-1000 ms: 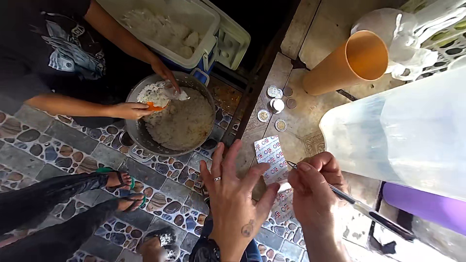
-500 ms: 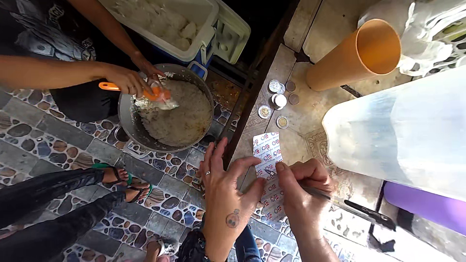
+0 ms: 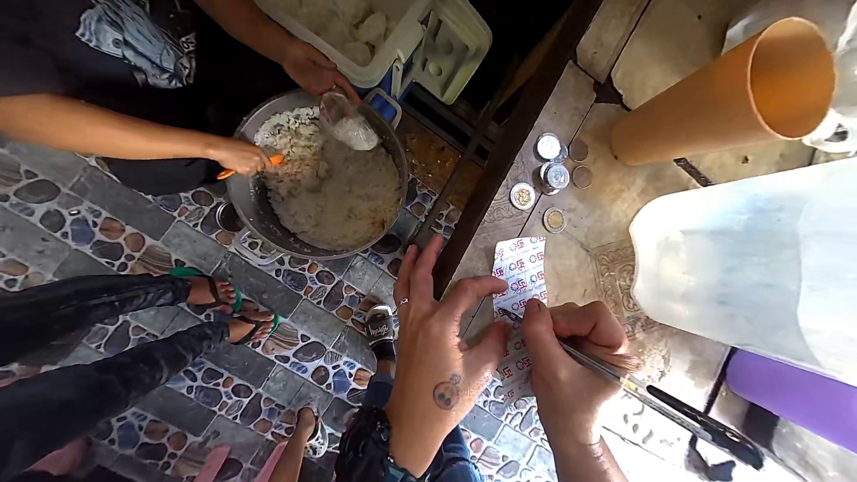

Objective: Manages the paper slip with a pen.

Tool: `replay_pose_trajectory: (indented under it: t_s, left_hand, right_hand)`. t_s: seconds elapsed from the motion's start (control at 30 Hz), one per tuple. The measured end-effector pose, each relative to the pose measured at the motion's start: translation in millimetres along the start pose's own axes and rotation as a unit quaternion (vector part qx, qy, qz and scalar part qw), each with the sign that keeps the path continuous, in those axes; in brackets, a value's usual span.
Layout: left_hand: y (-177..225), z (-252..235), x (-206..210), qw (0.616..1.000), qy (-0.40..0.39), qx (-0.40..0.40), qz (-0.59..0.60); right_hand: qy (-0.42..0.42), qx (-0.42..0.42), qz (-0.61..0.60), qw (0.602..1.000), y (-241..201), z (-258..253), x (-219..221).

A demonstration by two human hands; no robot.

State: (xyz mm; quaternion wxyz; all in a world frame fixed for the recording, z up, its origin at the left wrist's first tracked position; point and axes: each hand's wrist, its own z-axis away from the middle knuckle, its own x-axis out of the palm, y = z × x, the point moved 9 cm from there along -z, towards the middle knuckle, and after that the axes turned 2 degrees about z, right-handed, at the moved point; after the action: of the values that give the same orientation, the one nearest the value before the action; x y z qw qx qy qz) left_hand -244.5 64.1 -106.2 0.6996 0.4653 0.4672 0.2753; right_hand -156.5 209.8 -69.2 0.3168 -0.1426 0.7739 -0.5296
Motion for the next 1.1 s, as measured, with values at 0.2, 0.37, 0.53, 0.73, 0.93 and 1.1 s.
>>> replay_pose_trajectory:
  t_s: [0.2,0.37,0.53,0.73,0.93,1.1]
  left_hand:
    - [2.3,-2.4,0.7,1.0,-0.024,0.009,-0.009]
    - [1.5,-2.0,1.2,1.0,-0.021,0.004,0.0]
    - [1.3,-2.1,0.5,1.0,-0.024,0.008,-0.004]
    - [2.0,-3.2,0.1,1.0,-0.023,0.013,0.0]
    - [1.1,-3.0,1.1,1.0,-0.029,0.005,-0.006]
    - [0.9,-3.9,1.2,1.0,-0.028,0.003,-0.008]
  right_hand:
    - [-0.007,-0.005,0.021,1.0,-2.5,-1.3,0.8]
    - [-0.007,-0.007,0.026,1.0,-3.6,-1.1,-0.9]
    - [0.006,-0.002,0.016,1.0,-3.0,-2.2,-1.0]
    - [0.008,-0.006,0.022,1.0,-3.4,-2.8,-0.7]
    - [0.01,-0.003,0.028,1.0,-3.6,-3.0,-1.4]
    - [0.011,-0.006,0.033,0.999,-3.4,-2.7,-1.3]
